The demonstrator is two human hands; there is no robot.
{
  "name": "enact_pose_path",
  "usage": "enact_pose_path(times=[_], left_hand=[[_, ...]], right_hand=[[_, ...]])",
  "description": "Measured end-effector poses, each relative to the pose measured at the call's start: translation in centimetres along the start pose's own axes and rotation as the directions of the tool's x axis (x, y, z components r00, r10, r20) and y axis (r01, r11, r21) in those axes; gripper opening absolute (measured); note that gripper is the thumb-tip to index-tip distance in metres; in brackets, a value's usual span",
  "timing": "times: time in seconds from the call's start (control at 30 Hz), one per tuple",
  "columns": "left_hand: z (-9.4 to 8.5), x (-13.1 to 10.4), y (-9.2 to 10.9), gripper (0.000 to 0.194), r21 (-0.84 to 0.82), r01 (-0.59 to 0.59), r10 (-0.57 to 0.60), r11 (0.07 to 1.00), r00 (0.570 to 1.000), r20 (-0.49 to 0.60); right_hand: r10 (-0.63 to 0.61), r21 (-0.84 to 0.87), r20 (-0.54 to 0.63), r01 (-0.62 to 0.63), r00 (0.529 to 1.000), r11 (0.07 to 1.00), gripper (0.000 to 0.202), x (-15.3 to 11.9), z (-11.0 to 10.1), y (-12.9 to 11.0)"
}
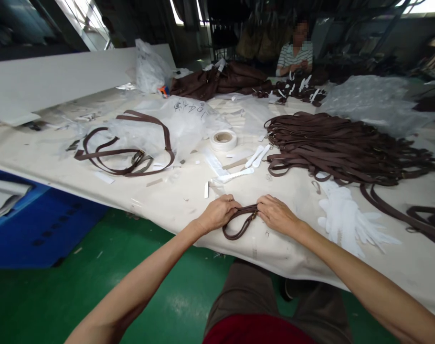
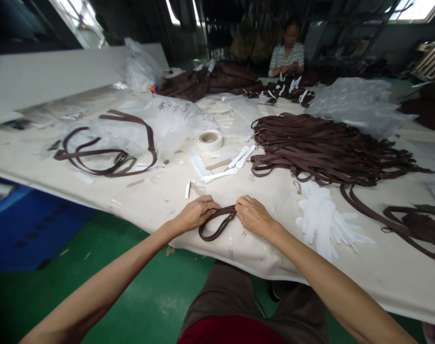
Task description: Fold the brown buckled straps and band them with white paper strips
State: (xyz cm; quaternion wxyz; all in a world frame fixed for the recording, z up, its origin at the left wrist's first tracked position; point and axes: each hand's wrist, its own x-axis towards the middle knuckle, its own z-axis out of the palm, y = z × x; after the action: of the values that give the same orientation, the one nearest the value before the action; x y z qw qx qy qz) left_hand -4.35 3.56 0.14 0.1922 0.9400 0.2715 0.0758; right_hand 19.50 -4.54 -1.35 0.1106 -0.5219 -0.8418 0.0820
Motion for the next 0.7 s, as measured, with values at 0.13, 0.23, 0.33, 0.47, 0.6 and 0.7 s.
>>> enact_pose_path(times=[0.13,0.23,0.33,0.47,0.6,0.7], left_hand=[[-0.1,-1.0,2.0,0.047,0.141,0.031,-0.04,0.99,0.997,0.06],[1.3,-2.3,3.0,0.074,0.303,0.032,-0.022,0.953,0.999,-0.037],[2.7,-2.6,2.3,0.051,0.377,0.053,0.004,0.925,0.989,-0.151],[3.8,-0.9,1.3,0.039,0.345,0.03,0.059,0.938,0.967,-0.246],[4.9,0.5,2.1,0.037,0.361,0.046,0.083,0.931,0.939,-0.333],[5.5,0.7,2.7,0.038,0.407,0.083,0.077,0.909,0.929,-0.361]], right_hand=[[0.016,0.005,0.008,-0.016,1.0,1.0,0.013,0.5,-0.2,-0.2],[0.012,0.021,-0.008,-0.012,1.0,1.0,0.01,0.6,-0.5,-0.3],[0.005,0.047,-0.041,-0.003,0.999,0.999,0.001,0.7,-0.8,0.1],[0.058,0.054,-0.121,-0.052,0.991,0.997,0.008,0.2,-0.7,0.8],[0.182,0.098,-0.148,-0.168,0.972,0.981,0.004,-1.3,-0.1,0.4],[0.291,0.186,-0.251,-0.249,0.923,0.95,0.003,-4.1,-0.5,0.5]])
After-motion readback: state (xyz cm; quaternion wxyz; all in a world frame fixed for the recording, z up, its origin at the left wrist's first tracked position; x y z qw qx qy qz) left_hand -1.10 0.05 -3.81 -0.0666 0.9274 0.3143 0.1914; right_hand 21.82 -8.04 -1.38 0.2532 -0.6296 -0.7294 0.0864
